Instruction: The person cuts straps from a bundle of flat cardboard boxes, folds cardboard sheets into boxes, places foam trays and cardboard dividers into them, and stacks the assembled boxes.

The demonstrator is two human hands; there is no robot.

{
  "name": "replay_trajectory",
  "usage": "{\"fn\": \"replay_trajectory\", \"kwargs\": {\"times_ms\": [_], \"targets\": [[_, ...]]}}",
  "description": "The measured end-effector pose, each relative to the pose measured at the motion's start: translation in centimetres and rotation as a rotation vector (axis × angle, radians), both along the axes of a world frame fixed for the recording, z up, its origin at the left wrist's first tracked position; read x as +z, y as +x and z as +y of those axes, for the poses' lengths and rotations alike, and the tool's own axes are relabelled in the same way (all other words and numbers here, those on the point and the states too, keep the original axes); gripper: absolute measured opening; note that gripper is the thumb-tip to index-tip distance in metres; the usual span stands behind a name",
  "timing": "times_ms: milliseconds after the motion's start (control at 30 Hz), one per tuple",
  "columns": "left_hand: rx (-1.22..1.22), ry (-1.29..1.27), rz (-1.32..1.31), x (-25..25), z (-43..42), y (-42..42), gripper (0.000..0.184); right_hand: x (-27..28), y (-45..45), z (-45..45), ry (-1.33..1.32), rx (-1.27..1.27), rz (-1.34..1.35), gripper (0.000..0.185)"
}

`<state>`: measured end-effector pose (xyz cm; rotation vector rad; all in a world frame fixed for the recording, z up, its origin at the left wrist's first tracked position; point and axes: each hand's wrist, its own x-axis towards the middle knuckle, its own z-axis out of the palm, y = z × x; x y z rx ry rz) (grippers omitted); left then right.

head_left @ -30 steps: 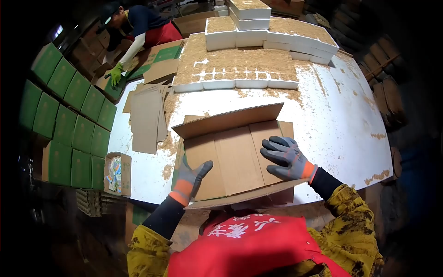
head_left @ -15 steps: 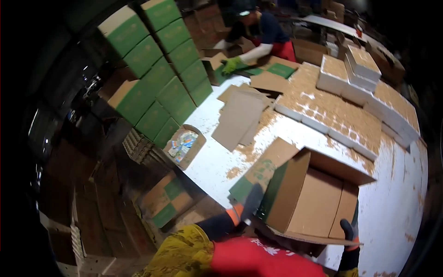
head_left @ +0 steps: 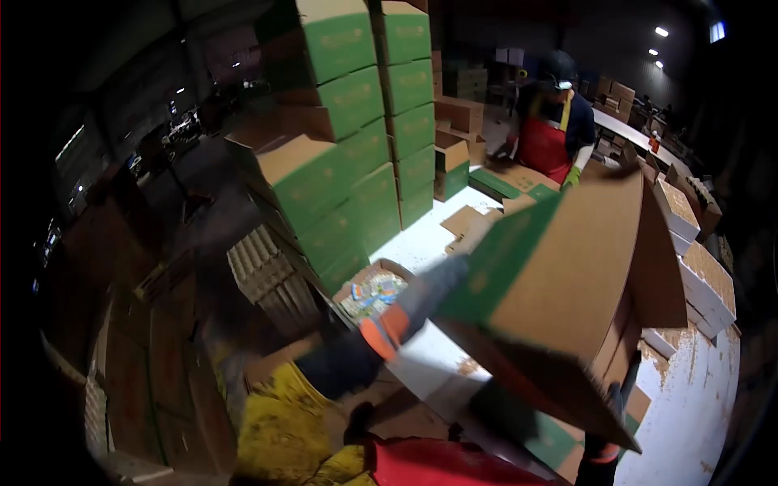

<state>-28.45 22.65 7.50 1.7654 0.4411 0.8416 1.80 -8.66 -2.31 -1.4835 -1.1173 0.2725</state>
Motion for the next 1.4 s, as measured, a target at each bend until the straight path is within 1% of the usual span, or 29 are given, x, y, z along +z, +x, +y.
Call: {"fn": "replay_trajectory", "kwargs": {"times_ms": [33, 67, 133, 233, 333, 433, 533, 633, 767, 1000, 1200, 1267, 1300, 1367, 1400], "targets": [[0.048, 0.079, -0.022, 2.3, 4.7, -3.2, 0.048, -4.0, 0.0, 2.3, -0.027, 0.016, -0.089, 0.064], [0.1, 0.145, -0.041, 5.9, 8.4, -6.4, 0.049, -4.1, -2.4, 4.8, -0.038, 0.036, -0.105, 0.063], [0.231, 0.244, -0.065, 13.8, 15.0, -12.8, 0.049, -0.3, -9.2, 11.2, -0.028, 0.072, -0.118, 0.062], [0.388, 0.344, -0.098, 22.2, 23.6, -22.2, 0.049, 6.8, -19.5, 20.5, 0.051, 0.136, -0.167, 0.06], [0.501, 0.372, -0.123, 26.7, 30.0, -30.7, 0.049, 14.2, -27.9, 29.1, 0.163, 0.189, -0.252, 0.058], [0.58, 0.363, -0.14, 28.0, 35.1, -37.3, 0.049, 20.5, -34.6, 36.3, 0.276, 0.202, -0.355, 0.056], [0.643, 0.325, -0.138, 26.9, 39.5, -42.6, 0.05, 25.3, -39.0, 41.7, 0.369, 0.16, -0.478, 0.054], [0.675, 0.28, -0.148, 24.6, 43.2, -46.1, 0.05, 29.0, -41.0, 46.5, 0.424, 0.082, -0.603, 0.053], [0.68, 0.199, -0.157, 20.7, 47.4, -49.1, 0.05, 31.9, -41.4, 51.2, 0.358, 0.009, -0.737, 0.05], [0.636, 0.105, -0.215, 16.3, 51.2, -49.9, 0.051, 32.3, -41.5, 52.9, 0.178, 0.04, -0.875, 0.047], [0.592, 0.054, -0.29, 11.3, 51.6, -47.6, 0.052, 30.5, -41.9, 52.6, 0.147, 0.103, -1.027, 0.044], [0.59, 0.042, -0.317, 10.0, 51.6, -47.0, 0.052, 29.9, -42.1, 52.3, 0.166, 0.051, -1.108, 0.043], [0.598, 0.041, -0.332, 9.4, 51.6, -47.1, 0.052, 30.6, -42.5, 52.8, 0.134, -0.08, -1.144, 0.045], [0.612, 0.05, -0.368, 9.0, 51.6, -47.8, 0.052, 32.0, -44.2, 53.9, 0.31, -0.237, -1.004, 0.045], [0.617, 0.059, -0.389, 8.7, 51.6, -48.2, 0.053, 32.0, -46.0, 53.7, 0.427, -0.155, -0.818, 0.042]]}}
